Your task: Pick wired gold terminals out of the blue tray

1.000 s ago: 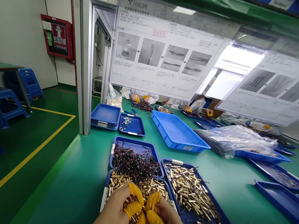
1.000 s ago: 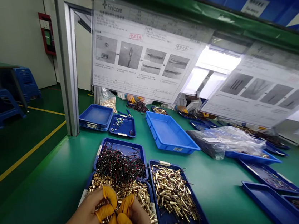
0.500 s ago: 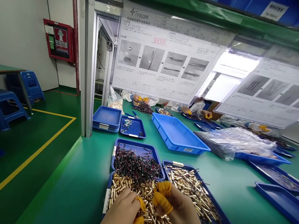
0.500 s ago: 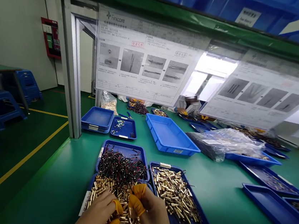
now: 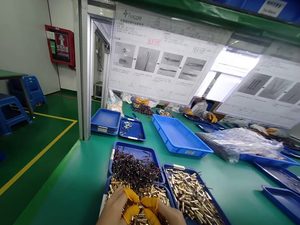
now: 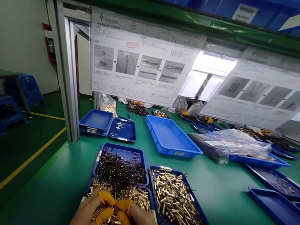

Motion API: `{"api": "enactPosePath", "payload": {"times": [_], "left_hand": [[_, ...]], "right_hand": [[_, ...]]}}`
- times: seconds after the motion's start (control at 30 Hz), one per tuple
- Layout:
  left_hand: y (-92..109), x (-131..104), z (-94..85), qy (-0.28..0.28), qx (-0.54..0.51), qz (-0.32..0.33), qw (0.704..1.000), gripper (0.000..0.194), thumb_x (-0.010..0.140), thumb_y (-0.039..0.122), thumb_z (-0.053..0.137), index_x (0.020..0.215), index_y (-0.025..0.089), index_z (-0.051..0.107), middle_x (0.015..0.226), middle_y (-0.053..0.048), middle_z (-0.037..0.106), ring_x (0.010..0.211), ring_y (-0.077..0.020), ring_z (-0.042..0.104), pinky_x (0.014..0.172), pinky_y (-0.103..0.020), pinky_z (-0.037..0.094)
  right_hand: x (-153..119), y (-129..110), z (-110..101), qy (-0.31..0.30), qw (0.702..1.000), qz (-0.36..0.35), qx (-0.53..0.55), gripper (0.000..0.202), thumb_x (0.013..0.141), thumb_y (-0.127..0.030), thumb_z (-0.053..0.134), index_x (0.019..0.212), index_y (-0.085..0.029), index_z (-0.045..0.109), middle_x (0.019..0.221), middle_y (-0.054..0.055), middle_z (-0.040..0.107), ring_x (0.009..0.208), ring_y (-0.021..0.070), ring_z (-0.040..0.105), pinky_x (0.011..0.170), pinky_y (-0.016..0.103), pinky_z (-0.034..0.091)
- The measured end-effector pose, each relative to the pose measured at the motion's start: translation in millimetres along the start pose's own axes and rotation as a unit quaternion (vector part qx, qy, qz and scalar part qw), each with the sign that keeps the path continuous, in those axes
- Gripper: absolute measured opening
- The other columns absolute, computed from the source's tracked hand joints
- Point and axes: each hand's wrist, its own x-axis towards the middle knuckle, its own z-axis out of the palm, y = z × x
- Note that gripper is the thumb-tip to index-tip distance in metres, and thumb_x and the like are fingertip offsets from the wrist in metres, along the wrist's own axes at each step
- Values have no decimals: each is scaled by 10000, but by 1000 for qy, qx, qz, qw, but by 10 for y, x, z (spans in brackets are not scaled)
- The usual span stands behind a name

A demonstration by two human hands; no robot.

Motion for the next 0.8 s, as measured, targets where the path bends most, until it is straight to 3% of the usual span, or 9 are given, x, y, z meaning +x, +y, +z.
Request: {"api": "enactPosePath", "payload": {"times": [0.33, 0.47, 0.6, 0.8], "left_hand": [[-24, 5, 12, 9, -24, 29, 999, 133, 782, 101, 472, 780, 205, 556, 871, -23, 611, 864, -205, 545, 770, -284, 418], [-39, -4, 9, 0, -7, 19, 1000, 145, 777, 92, 472, 800, 200, 565, 928, -39, 621, 940, -225, 533, 854, -321, 392], [-37, -10, -1, -17, 24, 2, 1000, 274, 703, -10, 432, 820, 193, 574, 1050, -62, 617, 1057, -240, 491, 962, -363, 322], [-17, -5, -3, -17, 45, 28, 998, 356, 626, -56, 373, 752, 211, 571, 907, -25, 628, 937, -207, 539, 865, -288, 408]], "right_hand": [[-47, 5, 18, -6, 996, -13, -86, 248, 821, -238, 428, 654, -162, 595, 494, 17, 589, 403, 128, 480, 374, 212, 301], [-30, -24, -1, -28, 998, 2, -58, 283, 838, -265, 419, 744, -138, 654, 515, 26, 619, 419, 133, 505, 393, 205, 327], [-21, -44, -23, -6, 999, 10, -46, 234, 804, -246, 475, 718, -165, 677, 516, 7, 625, 450, 138, 517, 425, 194, 351], [9, -71, -49, -62, 994, 53, 67, 271, 806, -290, 474, 685, -142, 666, 530, -8, 566, 472, 117, 443, 449, 193, 366]]}}
